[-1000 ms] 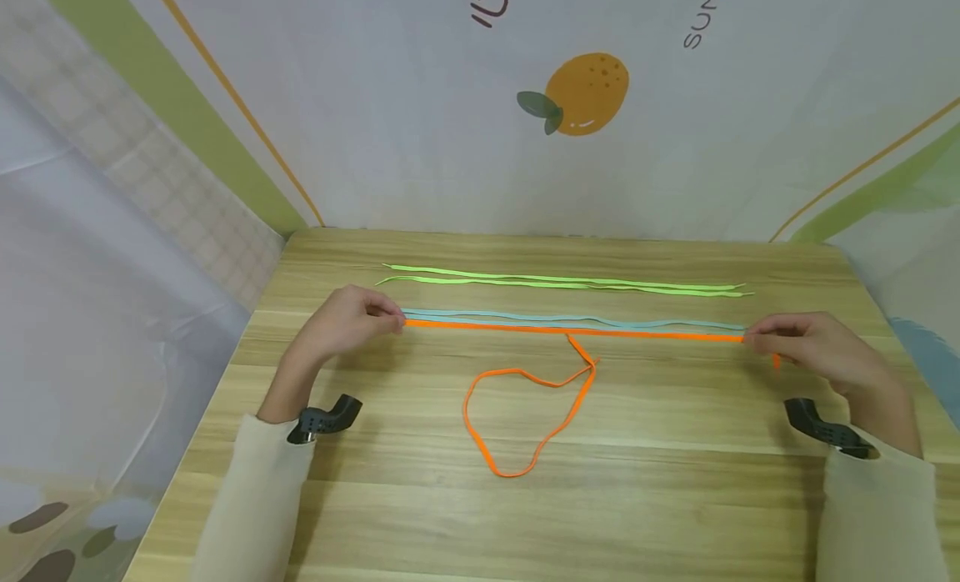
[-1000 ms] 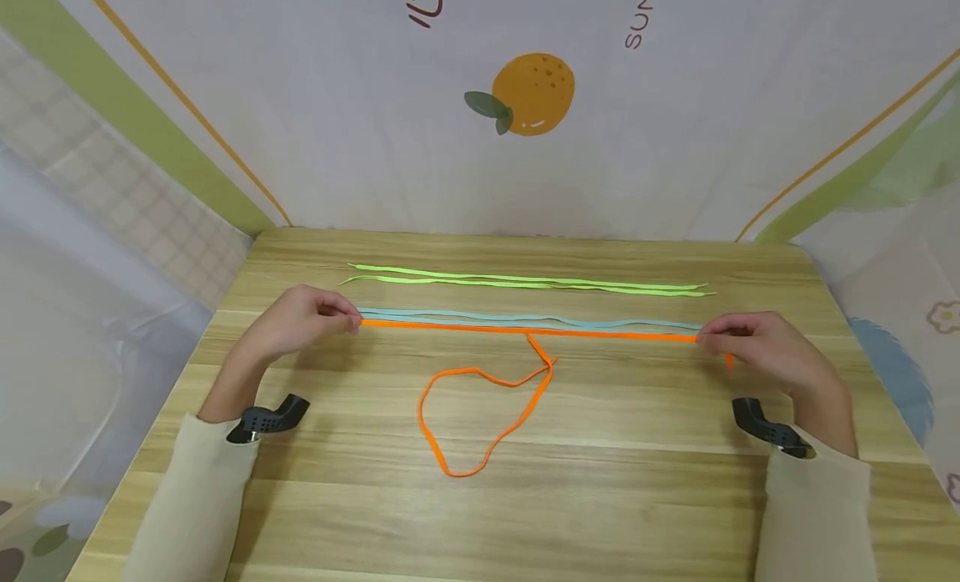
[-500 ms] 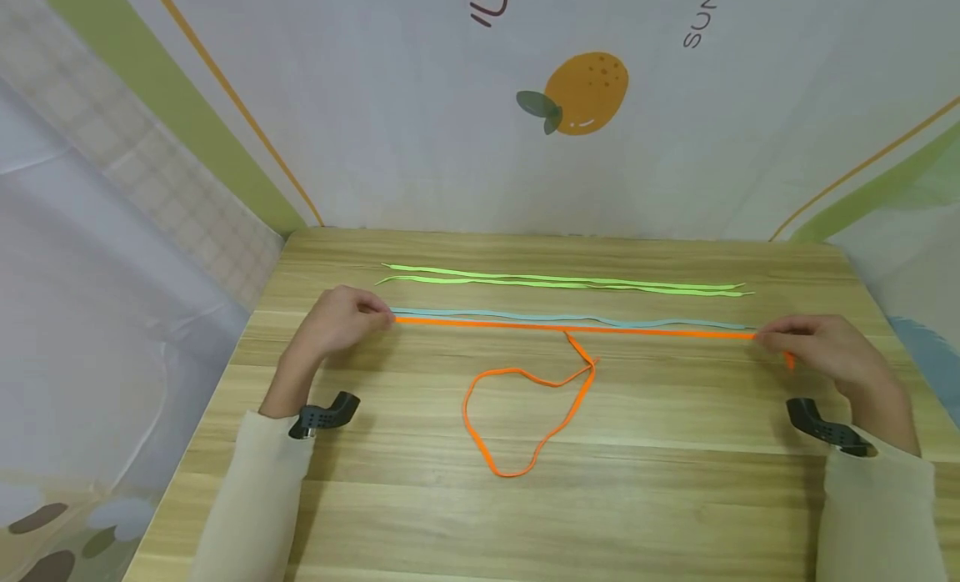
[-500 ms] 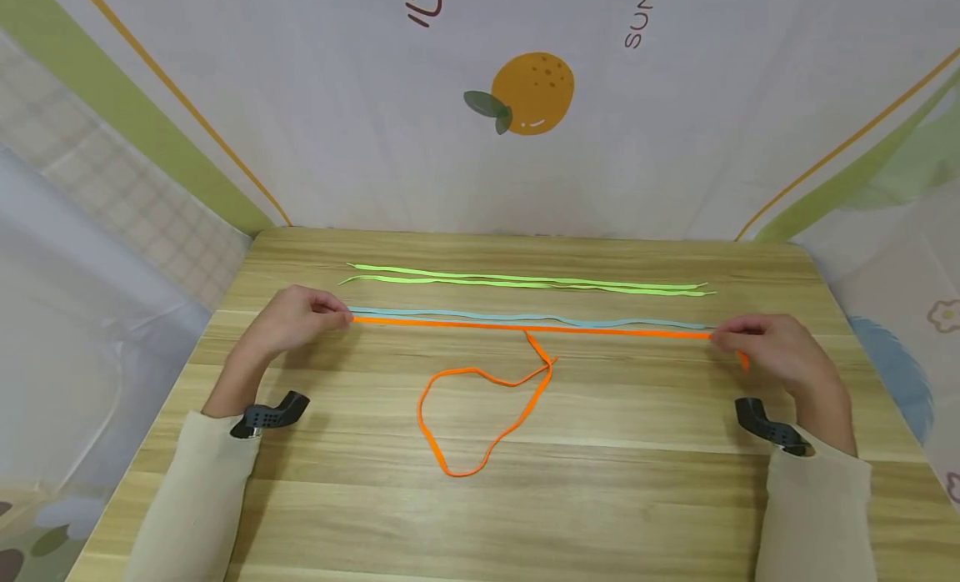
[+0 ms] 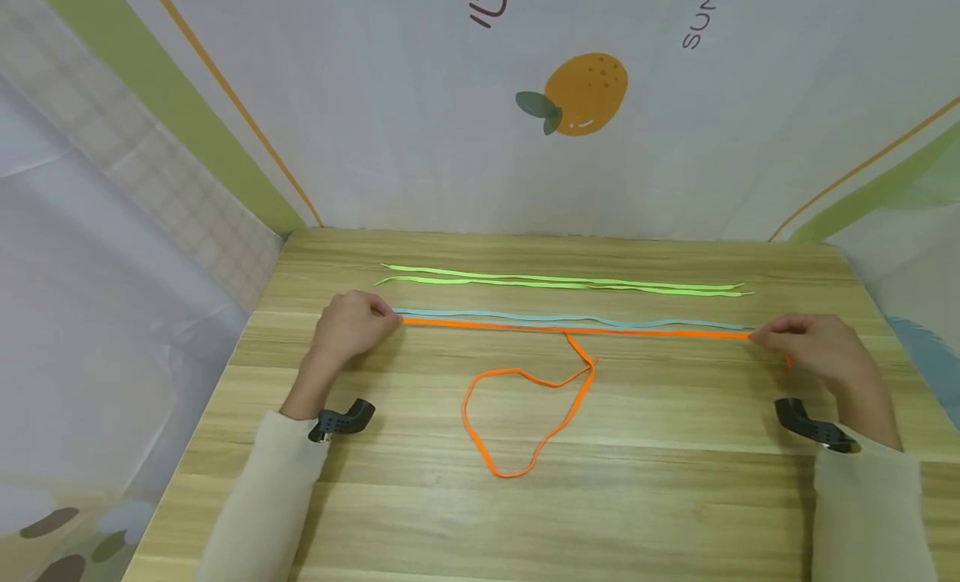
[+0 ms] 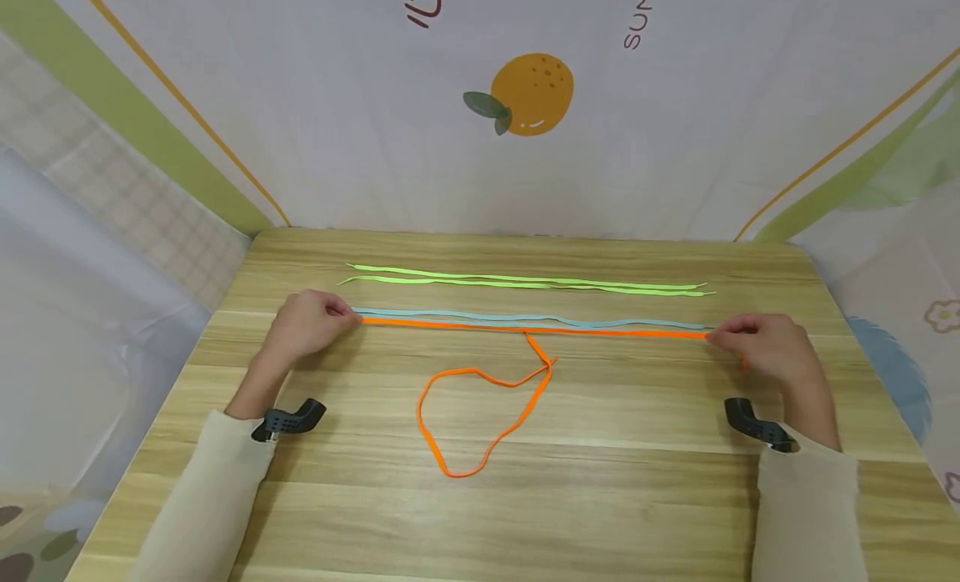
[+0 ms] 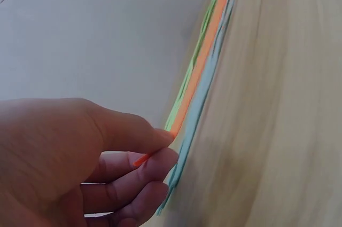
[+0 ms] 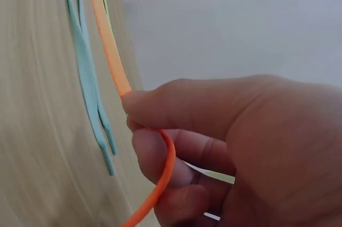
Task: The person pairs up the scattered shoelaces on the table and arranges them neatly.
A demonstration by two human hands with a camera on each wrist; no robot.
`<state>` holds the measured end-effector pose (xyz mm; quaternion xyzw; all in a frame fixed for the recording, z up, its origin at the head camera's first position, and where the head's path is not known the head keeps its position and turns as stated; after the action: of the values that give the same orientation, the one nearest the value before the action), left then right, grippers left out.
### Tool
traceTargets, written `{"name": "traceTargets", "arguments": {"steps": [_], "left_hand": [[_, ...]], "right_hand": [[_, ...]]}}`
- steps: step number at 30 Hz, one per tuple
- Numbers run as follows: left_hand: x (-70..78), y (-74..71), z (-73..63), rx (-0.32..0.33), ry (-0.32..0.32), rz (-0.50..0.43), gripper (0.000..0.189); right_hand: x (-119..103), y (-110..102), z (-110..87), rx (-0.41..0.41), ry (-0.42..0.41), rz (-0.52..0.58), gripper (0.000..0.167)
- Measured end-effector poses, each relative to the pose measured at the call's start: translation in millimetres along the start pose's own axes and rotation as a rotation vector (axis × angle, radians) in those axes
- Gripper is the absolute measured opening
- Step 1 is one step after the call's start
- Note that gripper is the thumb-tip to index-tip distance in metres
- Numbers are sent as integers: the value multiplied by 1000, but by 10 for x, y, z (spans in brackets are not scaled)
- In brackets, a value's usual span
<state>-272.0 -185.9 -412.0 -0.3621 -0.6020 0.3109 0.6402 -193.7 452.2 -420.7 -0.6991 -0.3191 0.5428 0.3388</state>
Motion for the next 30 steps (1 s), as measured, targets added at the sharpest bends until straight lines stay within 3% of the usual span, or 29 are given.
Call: {"name": "traceTargets", "arguments": {"steps": [4,13,30], "left_hand": [[5,17,-20,12,-26,21,22],[8,33,-110,-6,-14,70,19],[-95,-12,-419,-79,22,121,18]], "right_hand": [[-25,15,17,17,-15,-42,48],[-20,72,-56,-4,-54,-131,35],[22,185,-231,-83,-104,-205,25]]}}
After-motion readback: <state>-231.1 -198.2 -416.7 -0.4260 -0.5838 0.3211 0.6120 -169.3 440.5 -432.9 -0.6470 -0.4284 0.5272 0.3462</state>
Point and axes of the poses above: each hand's wrist, its own z-axis towards the middle knuckle, its own y-axis out of the palm, x = y × z, the point moved 9 cm from there along z, towards the middle knuckle, and after that the axes turned 5 degrees about x, right-handed, at the moved point
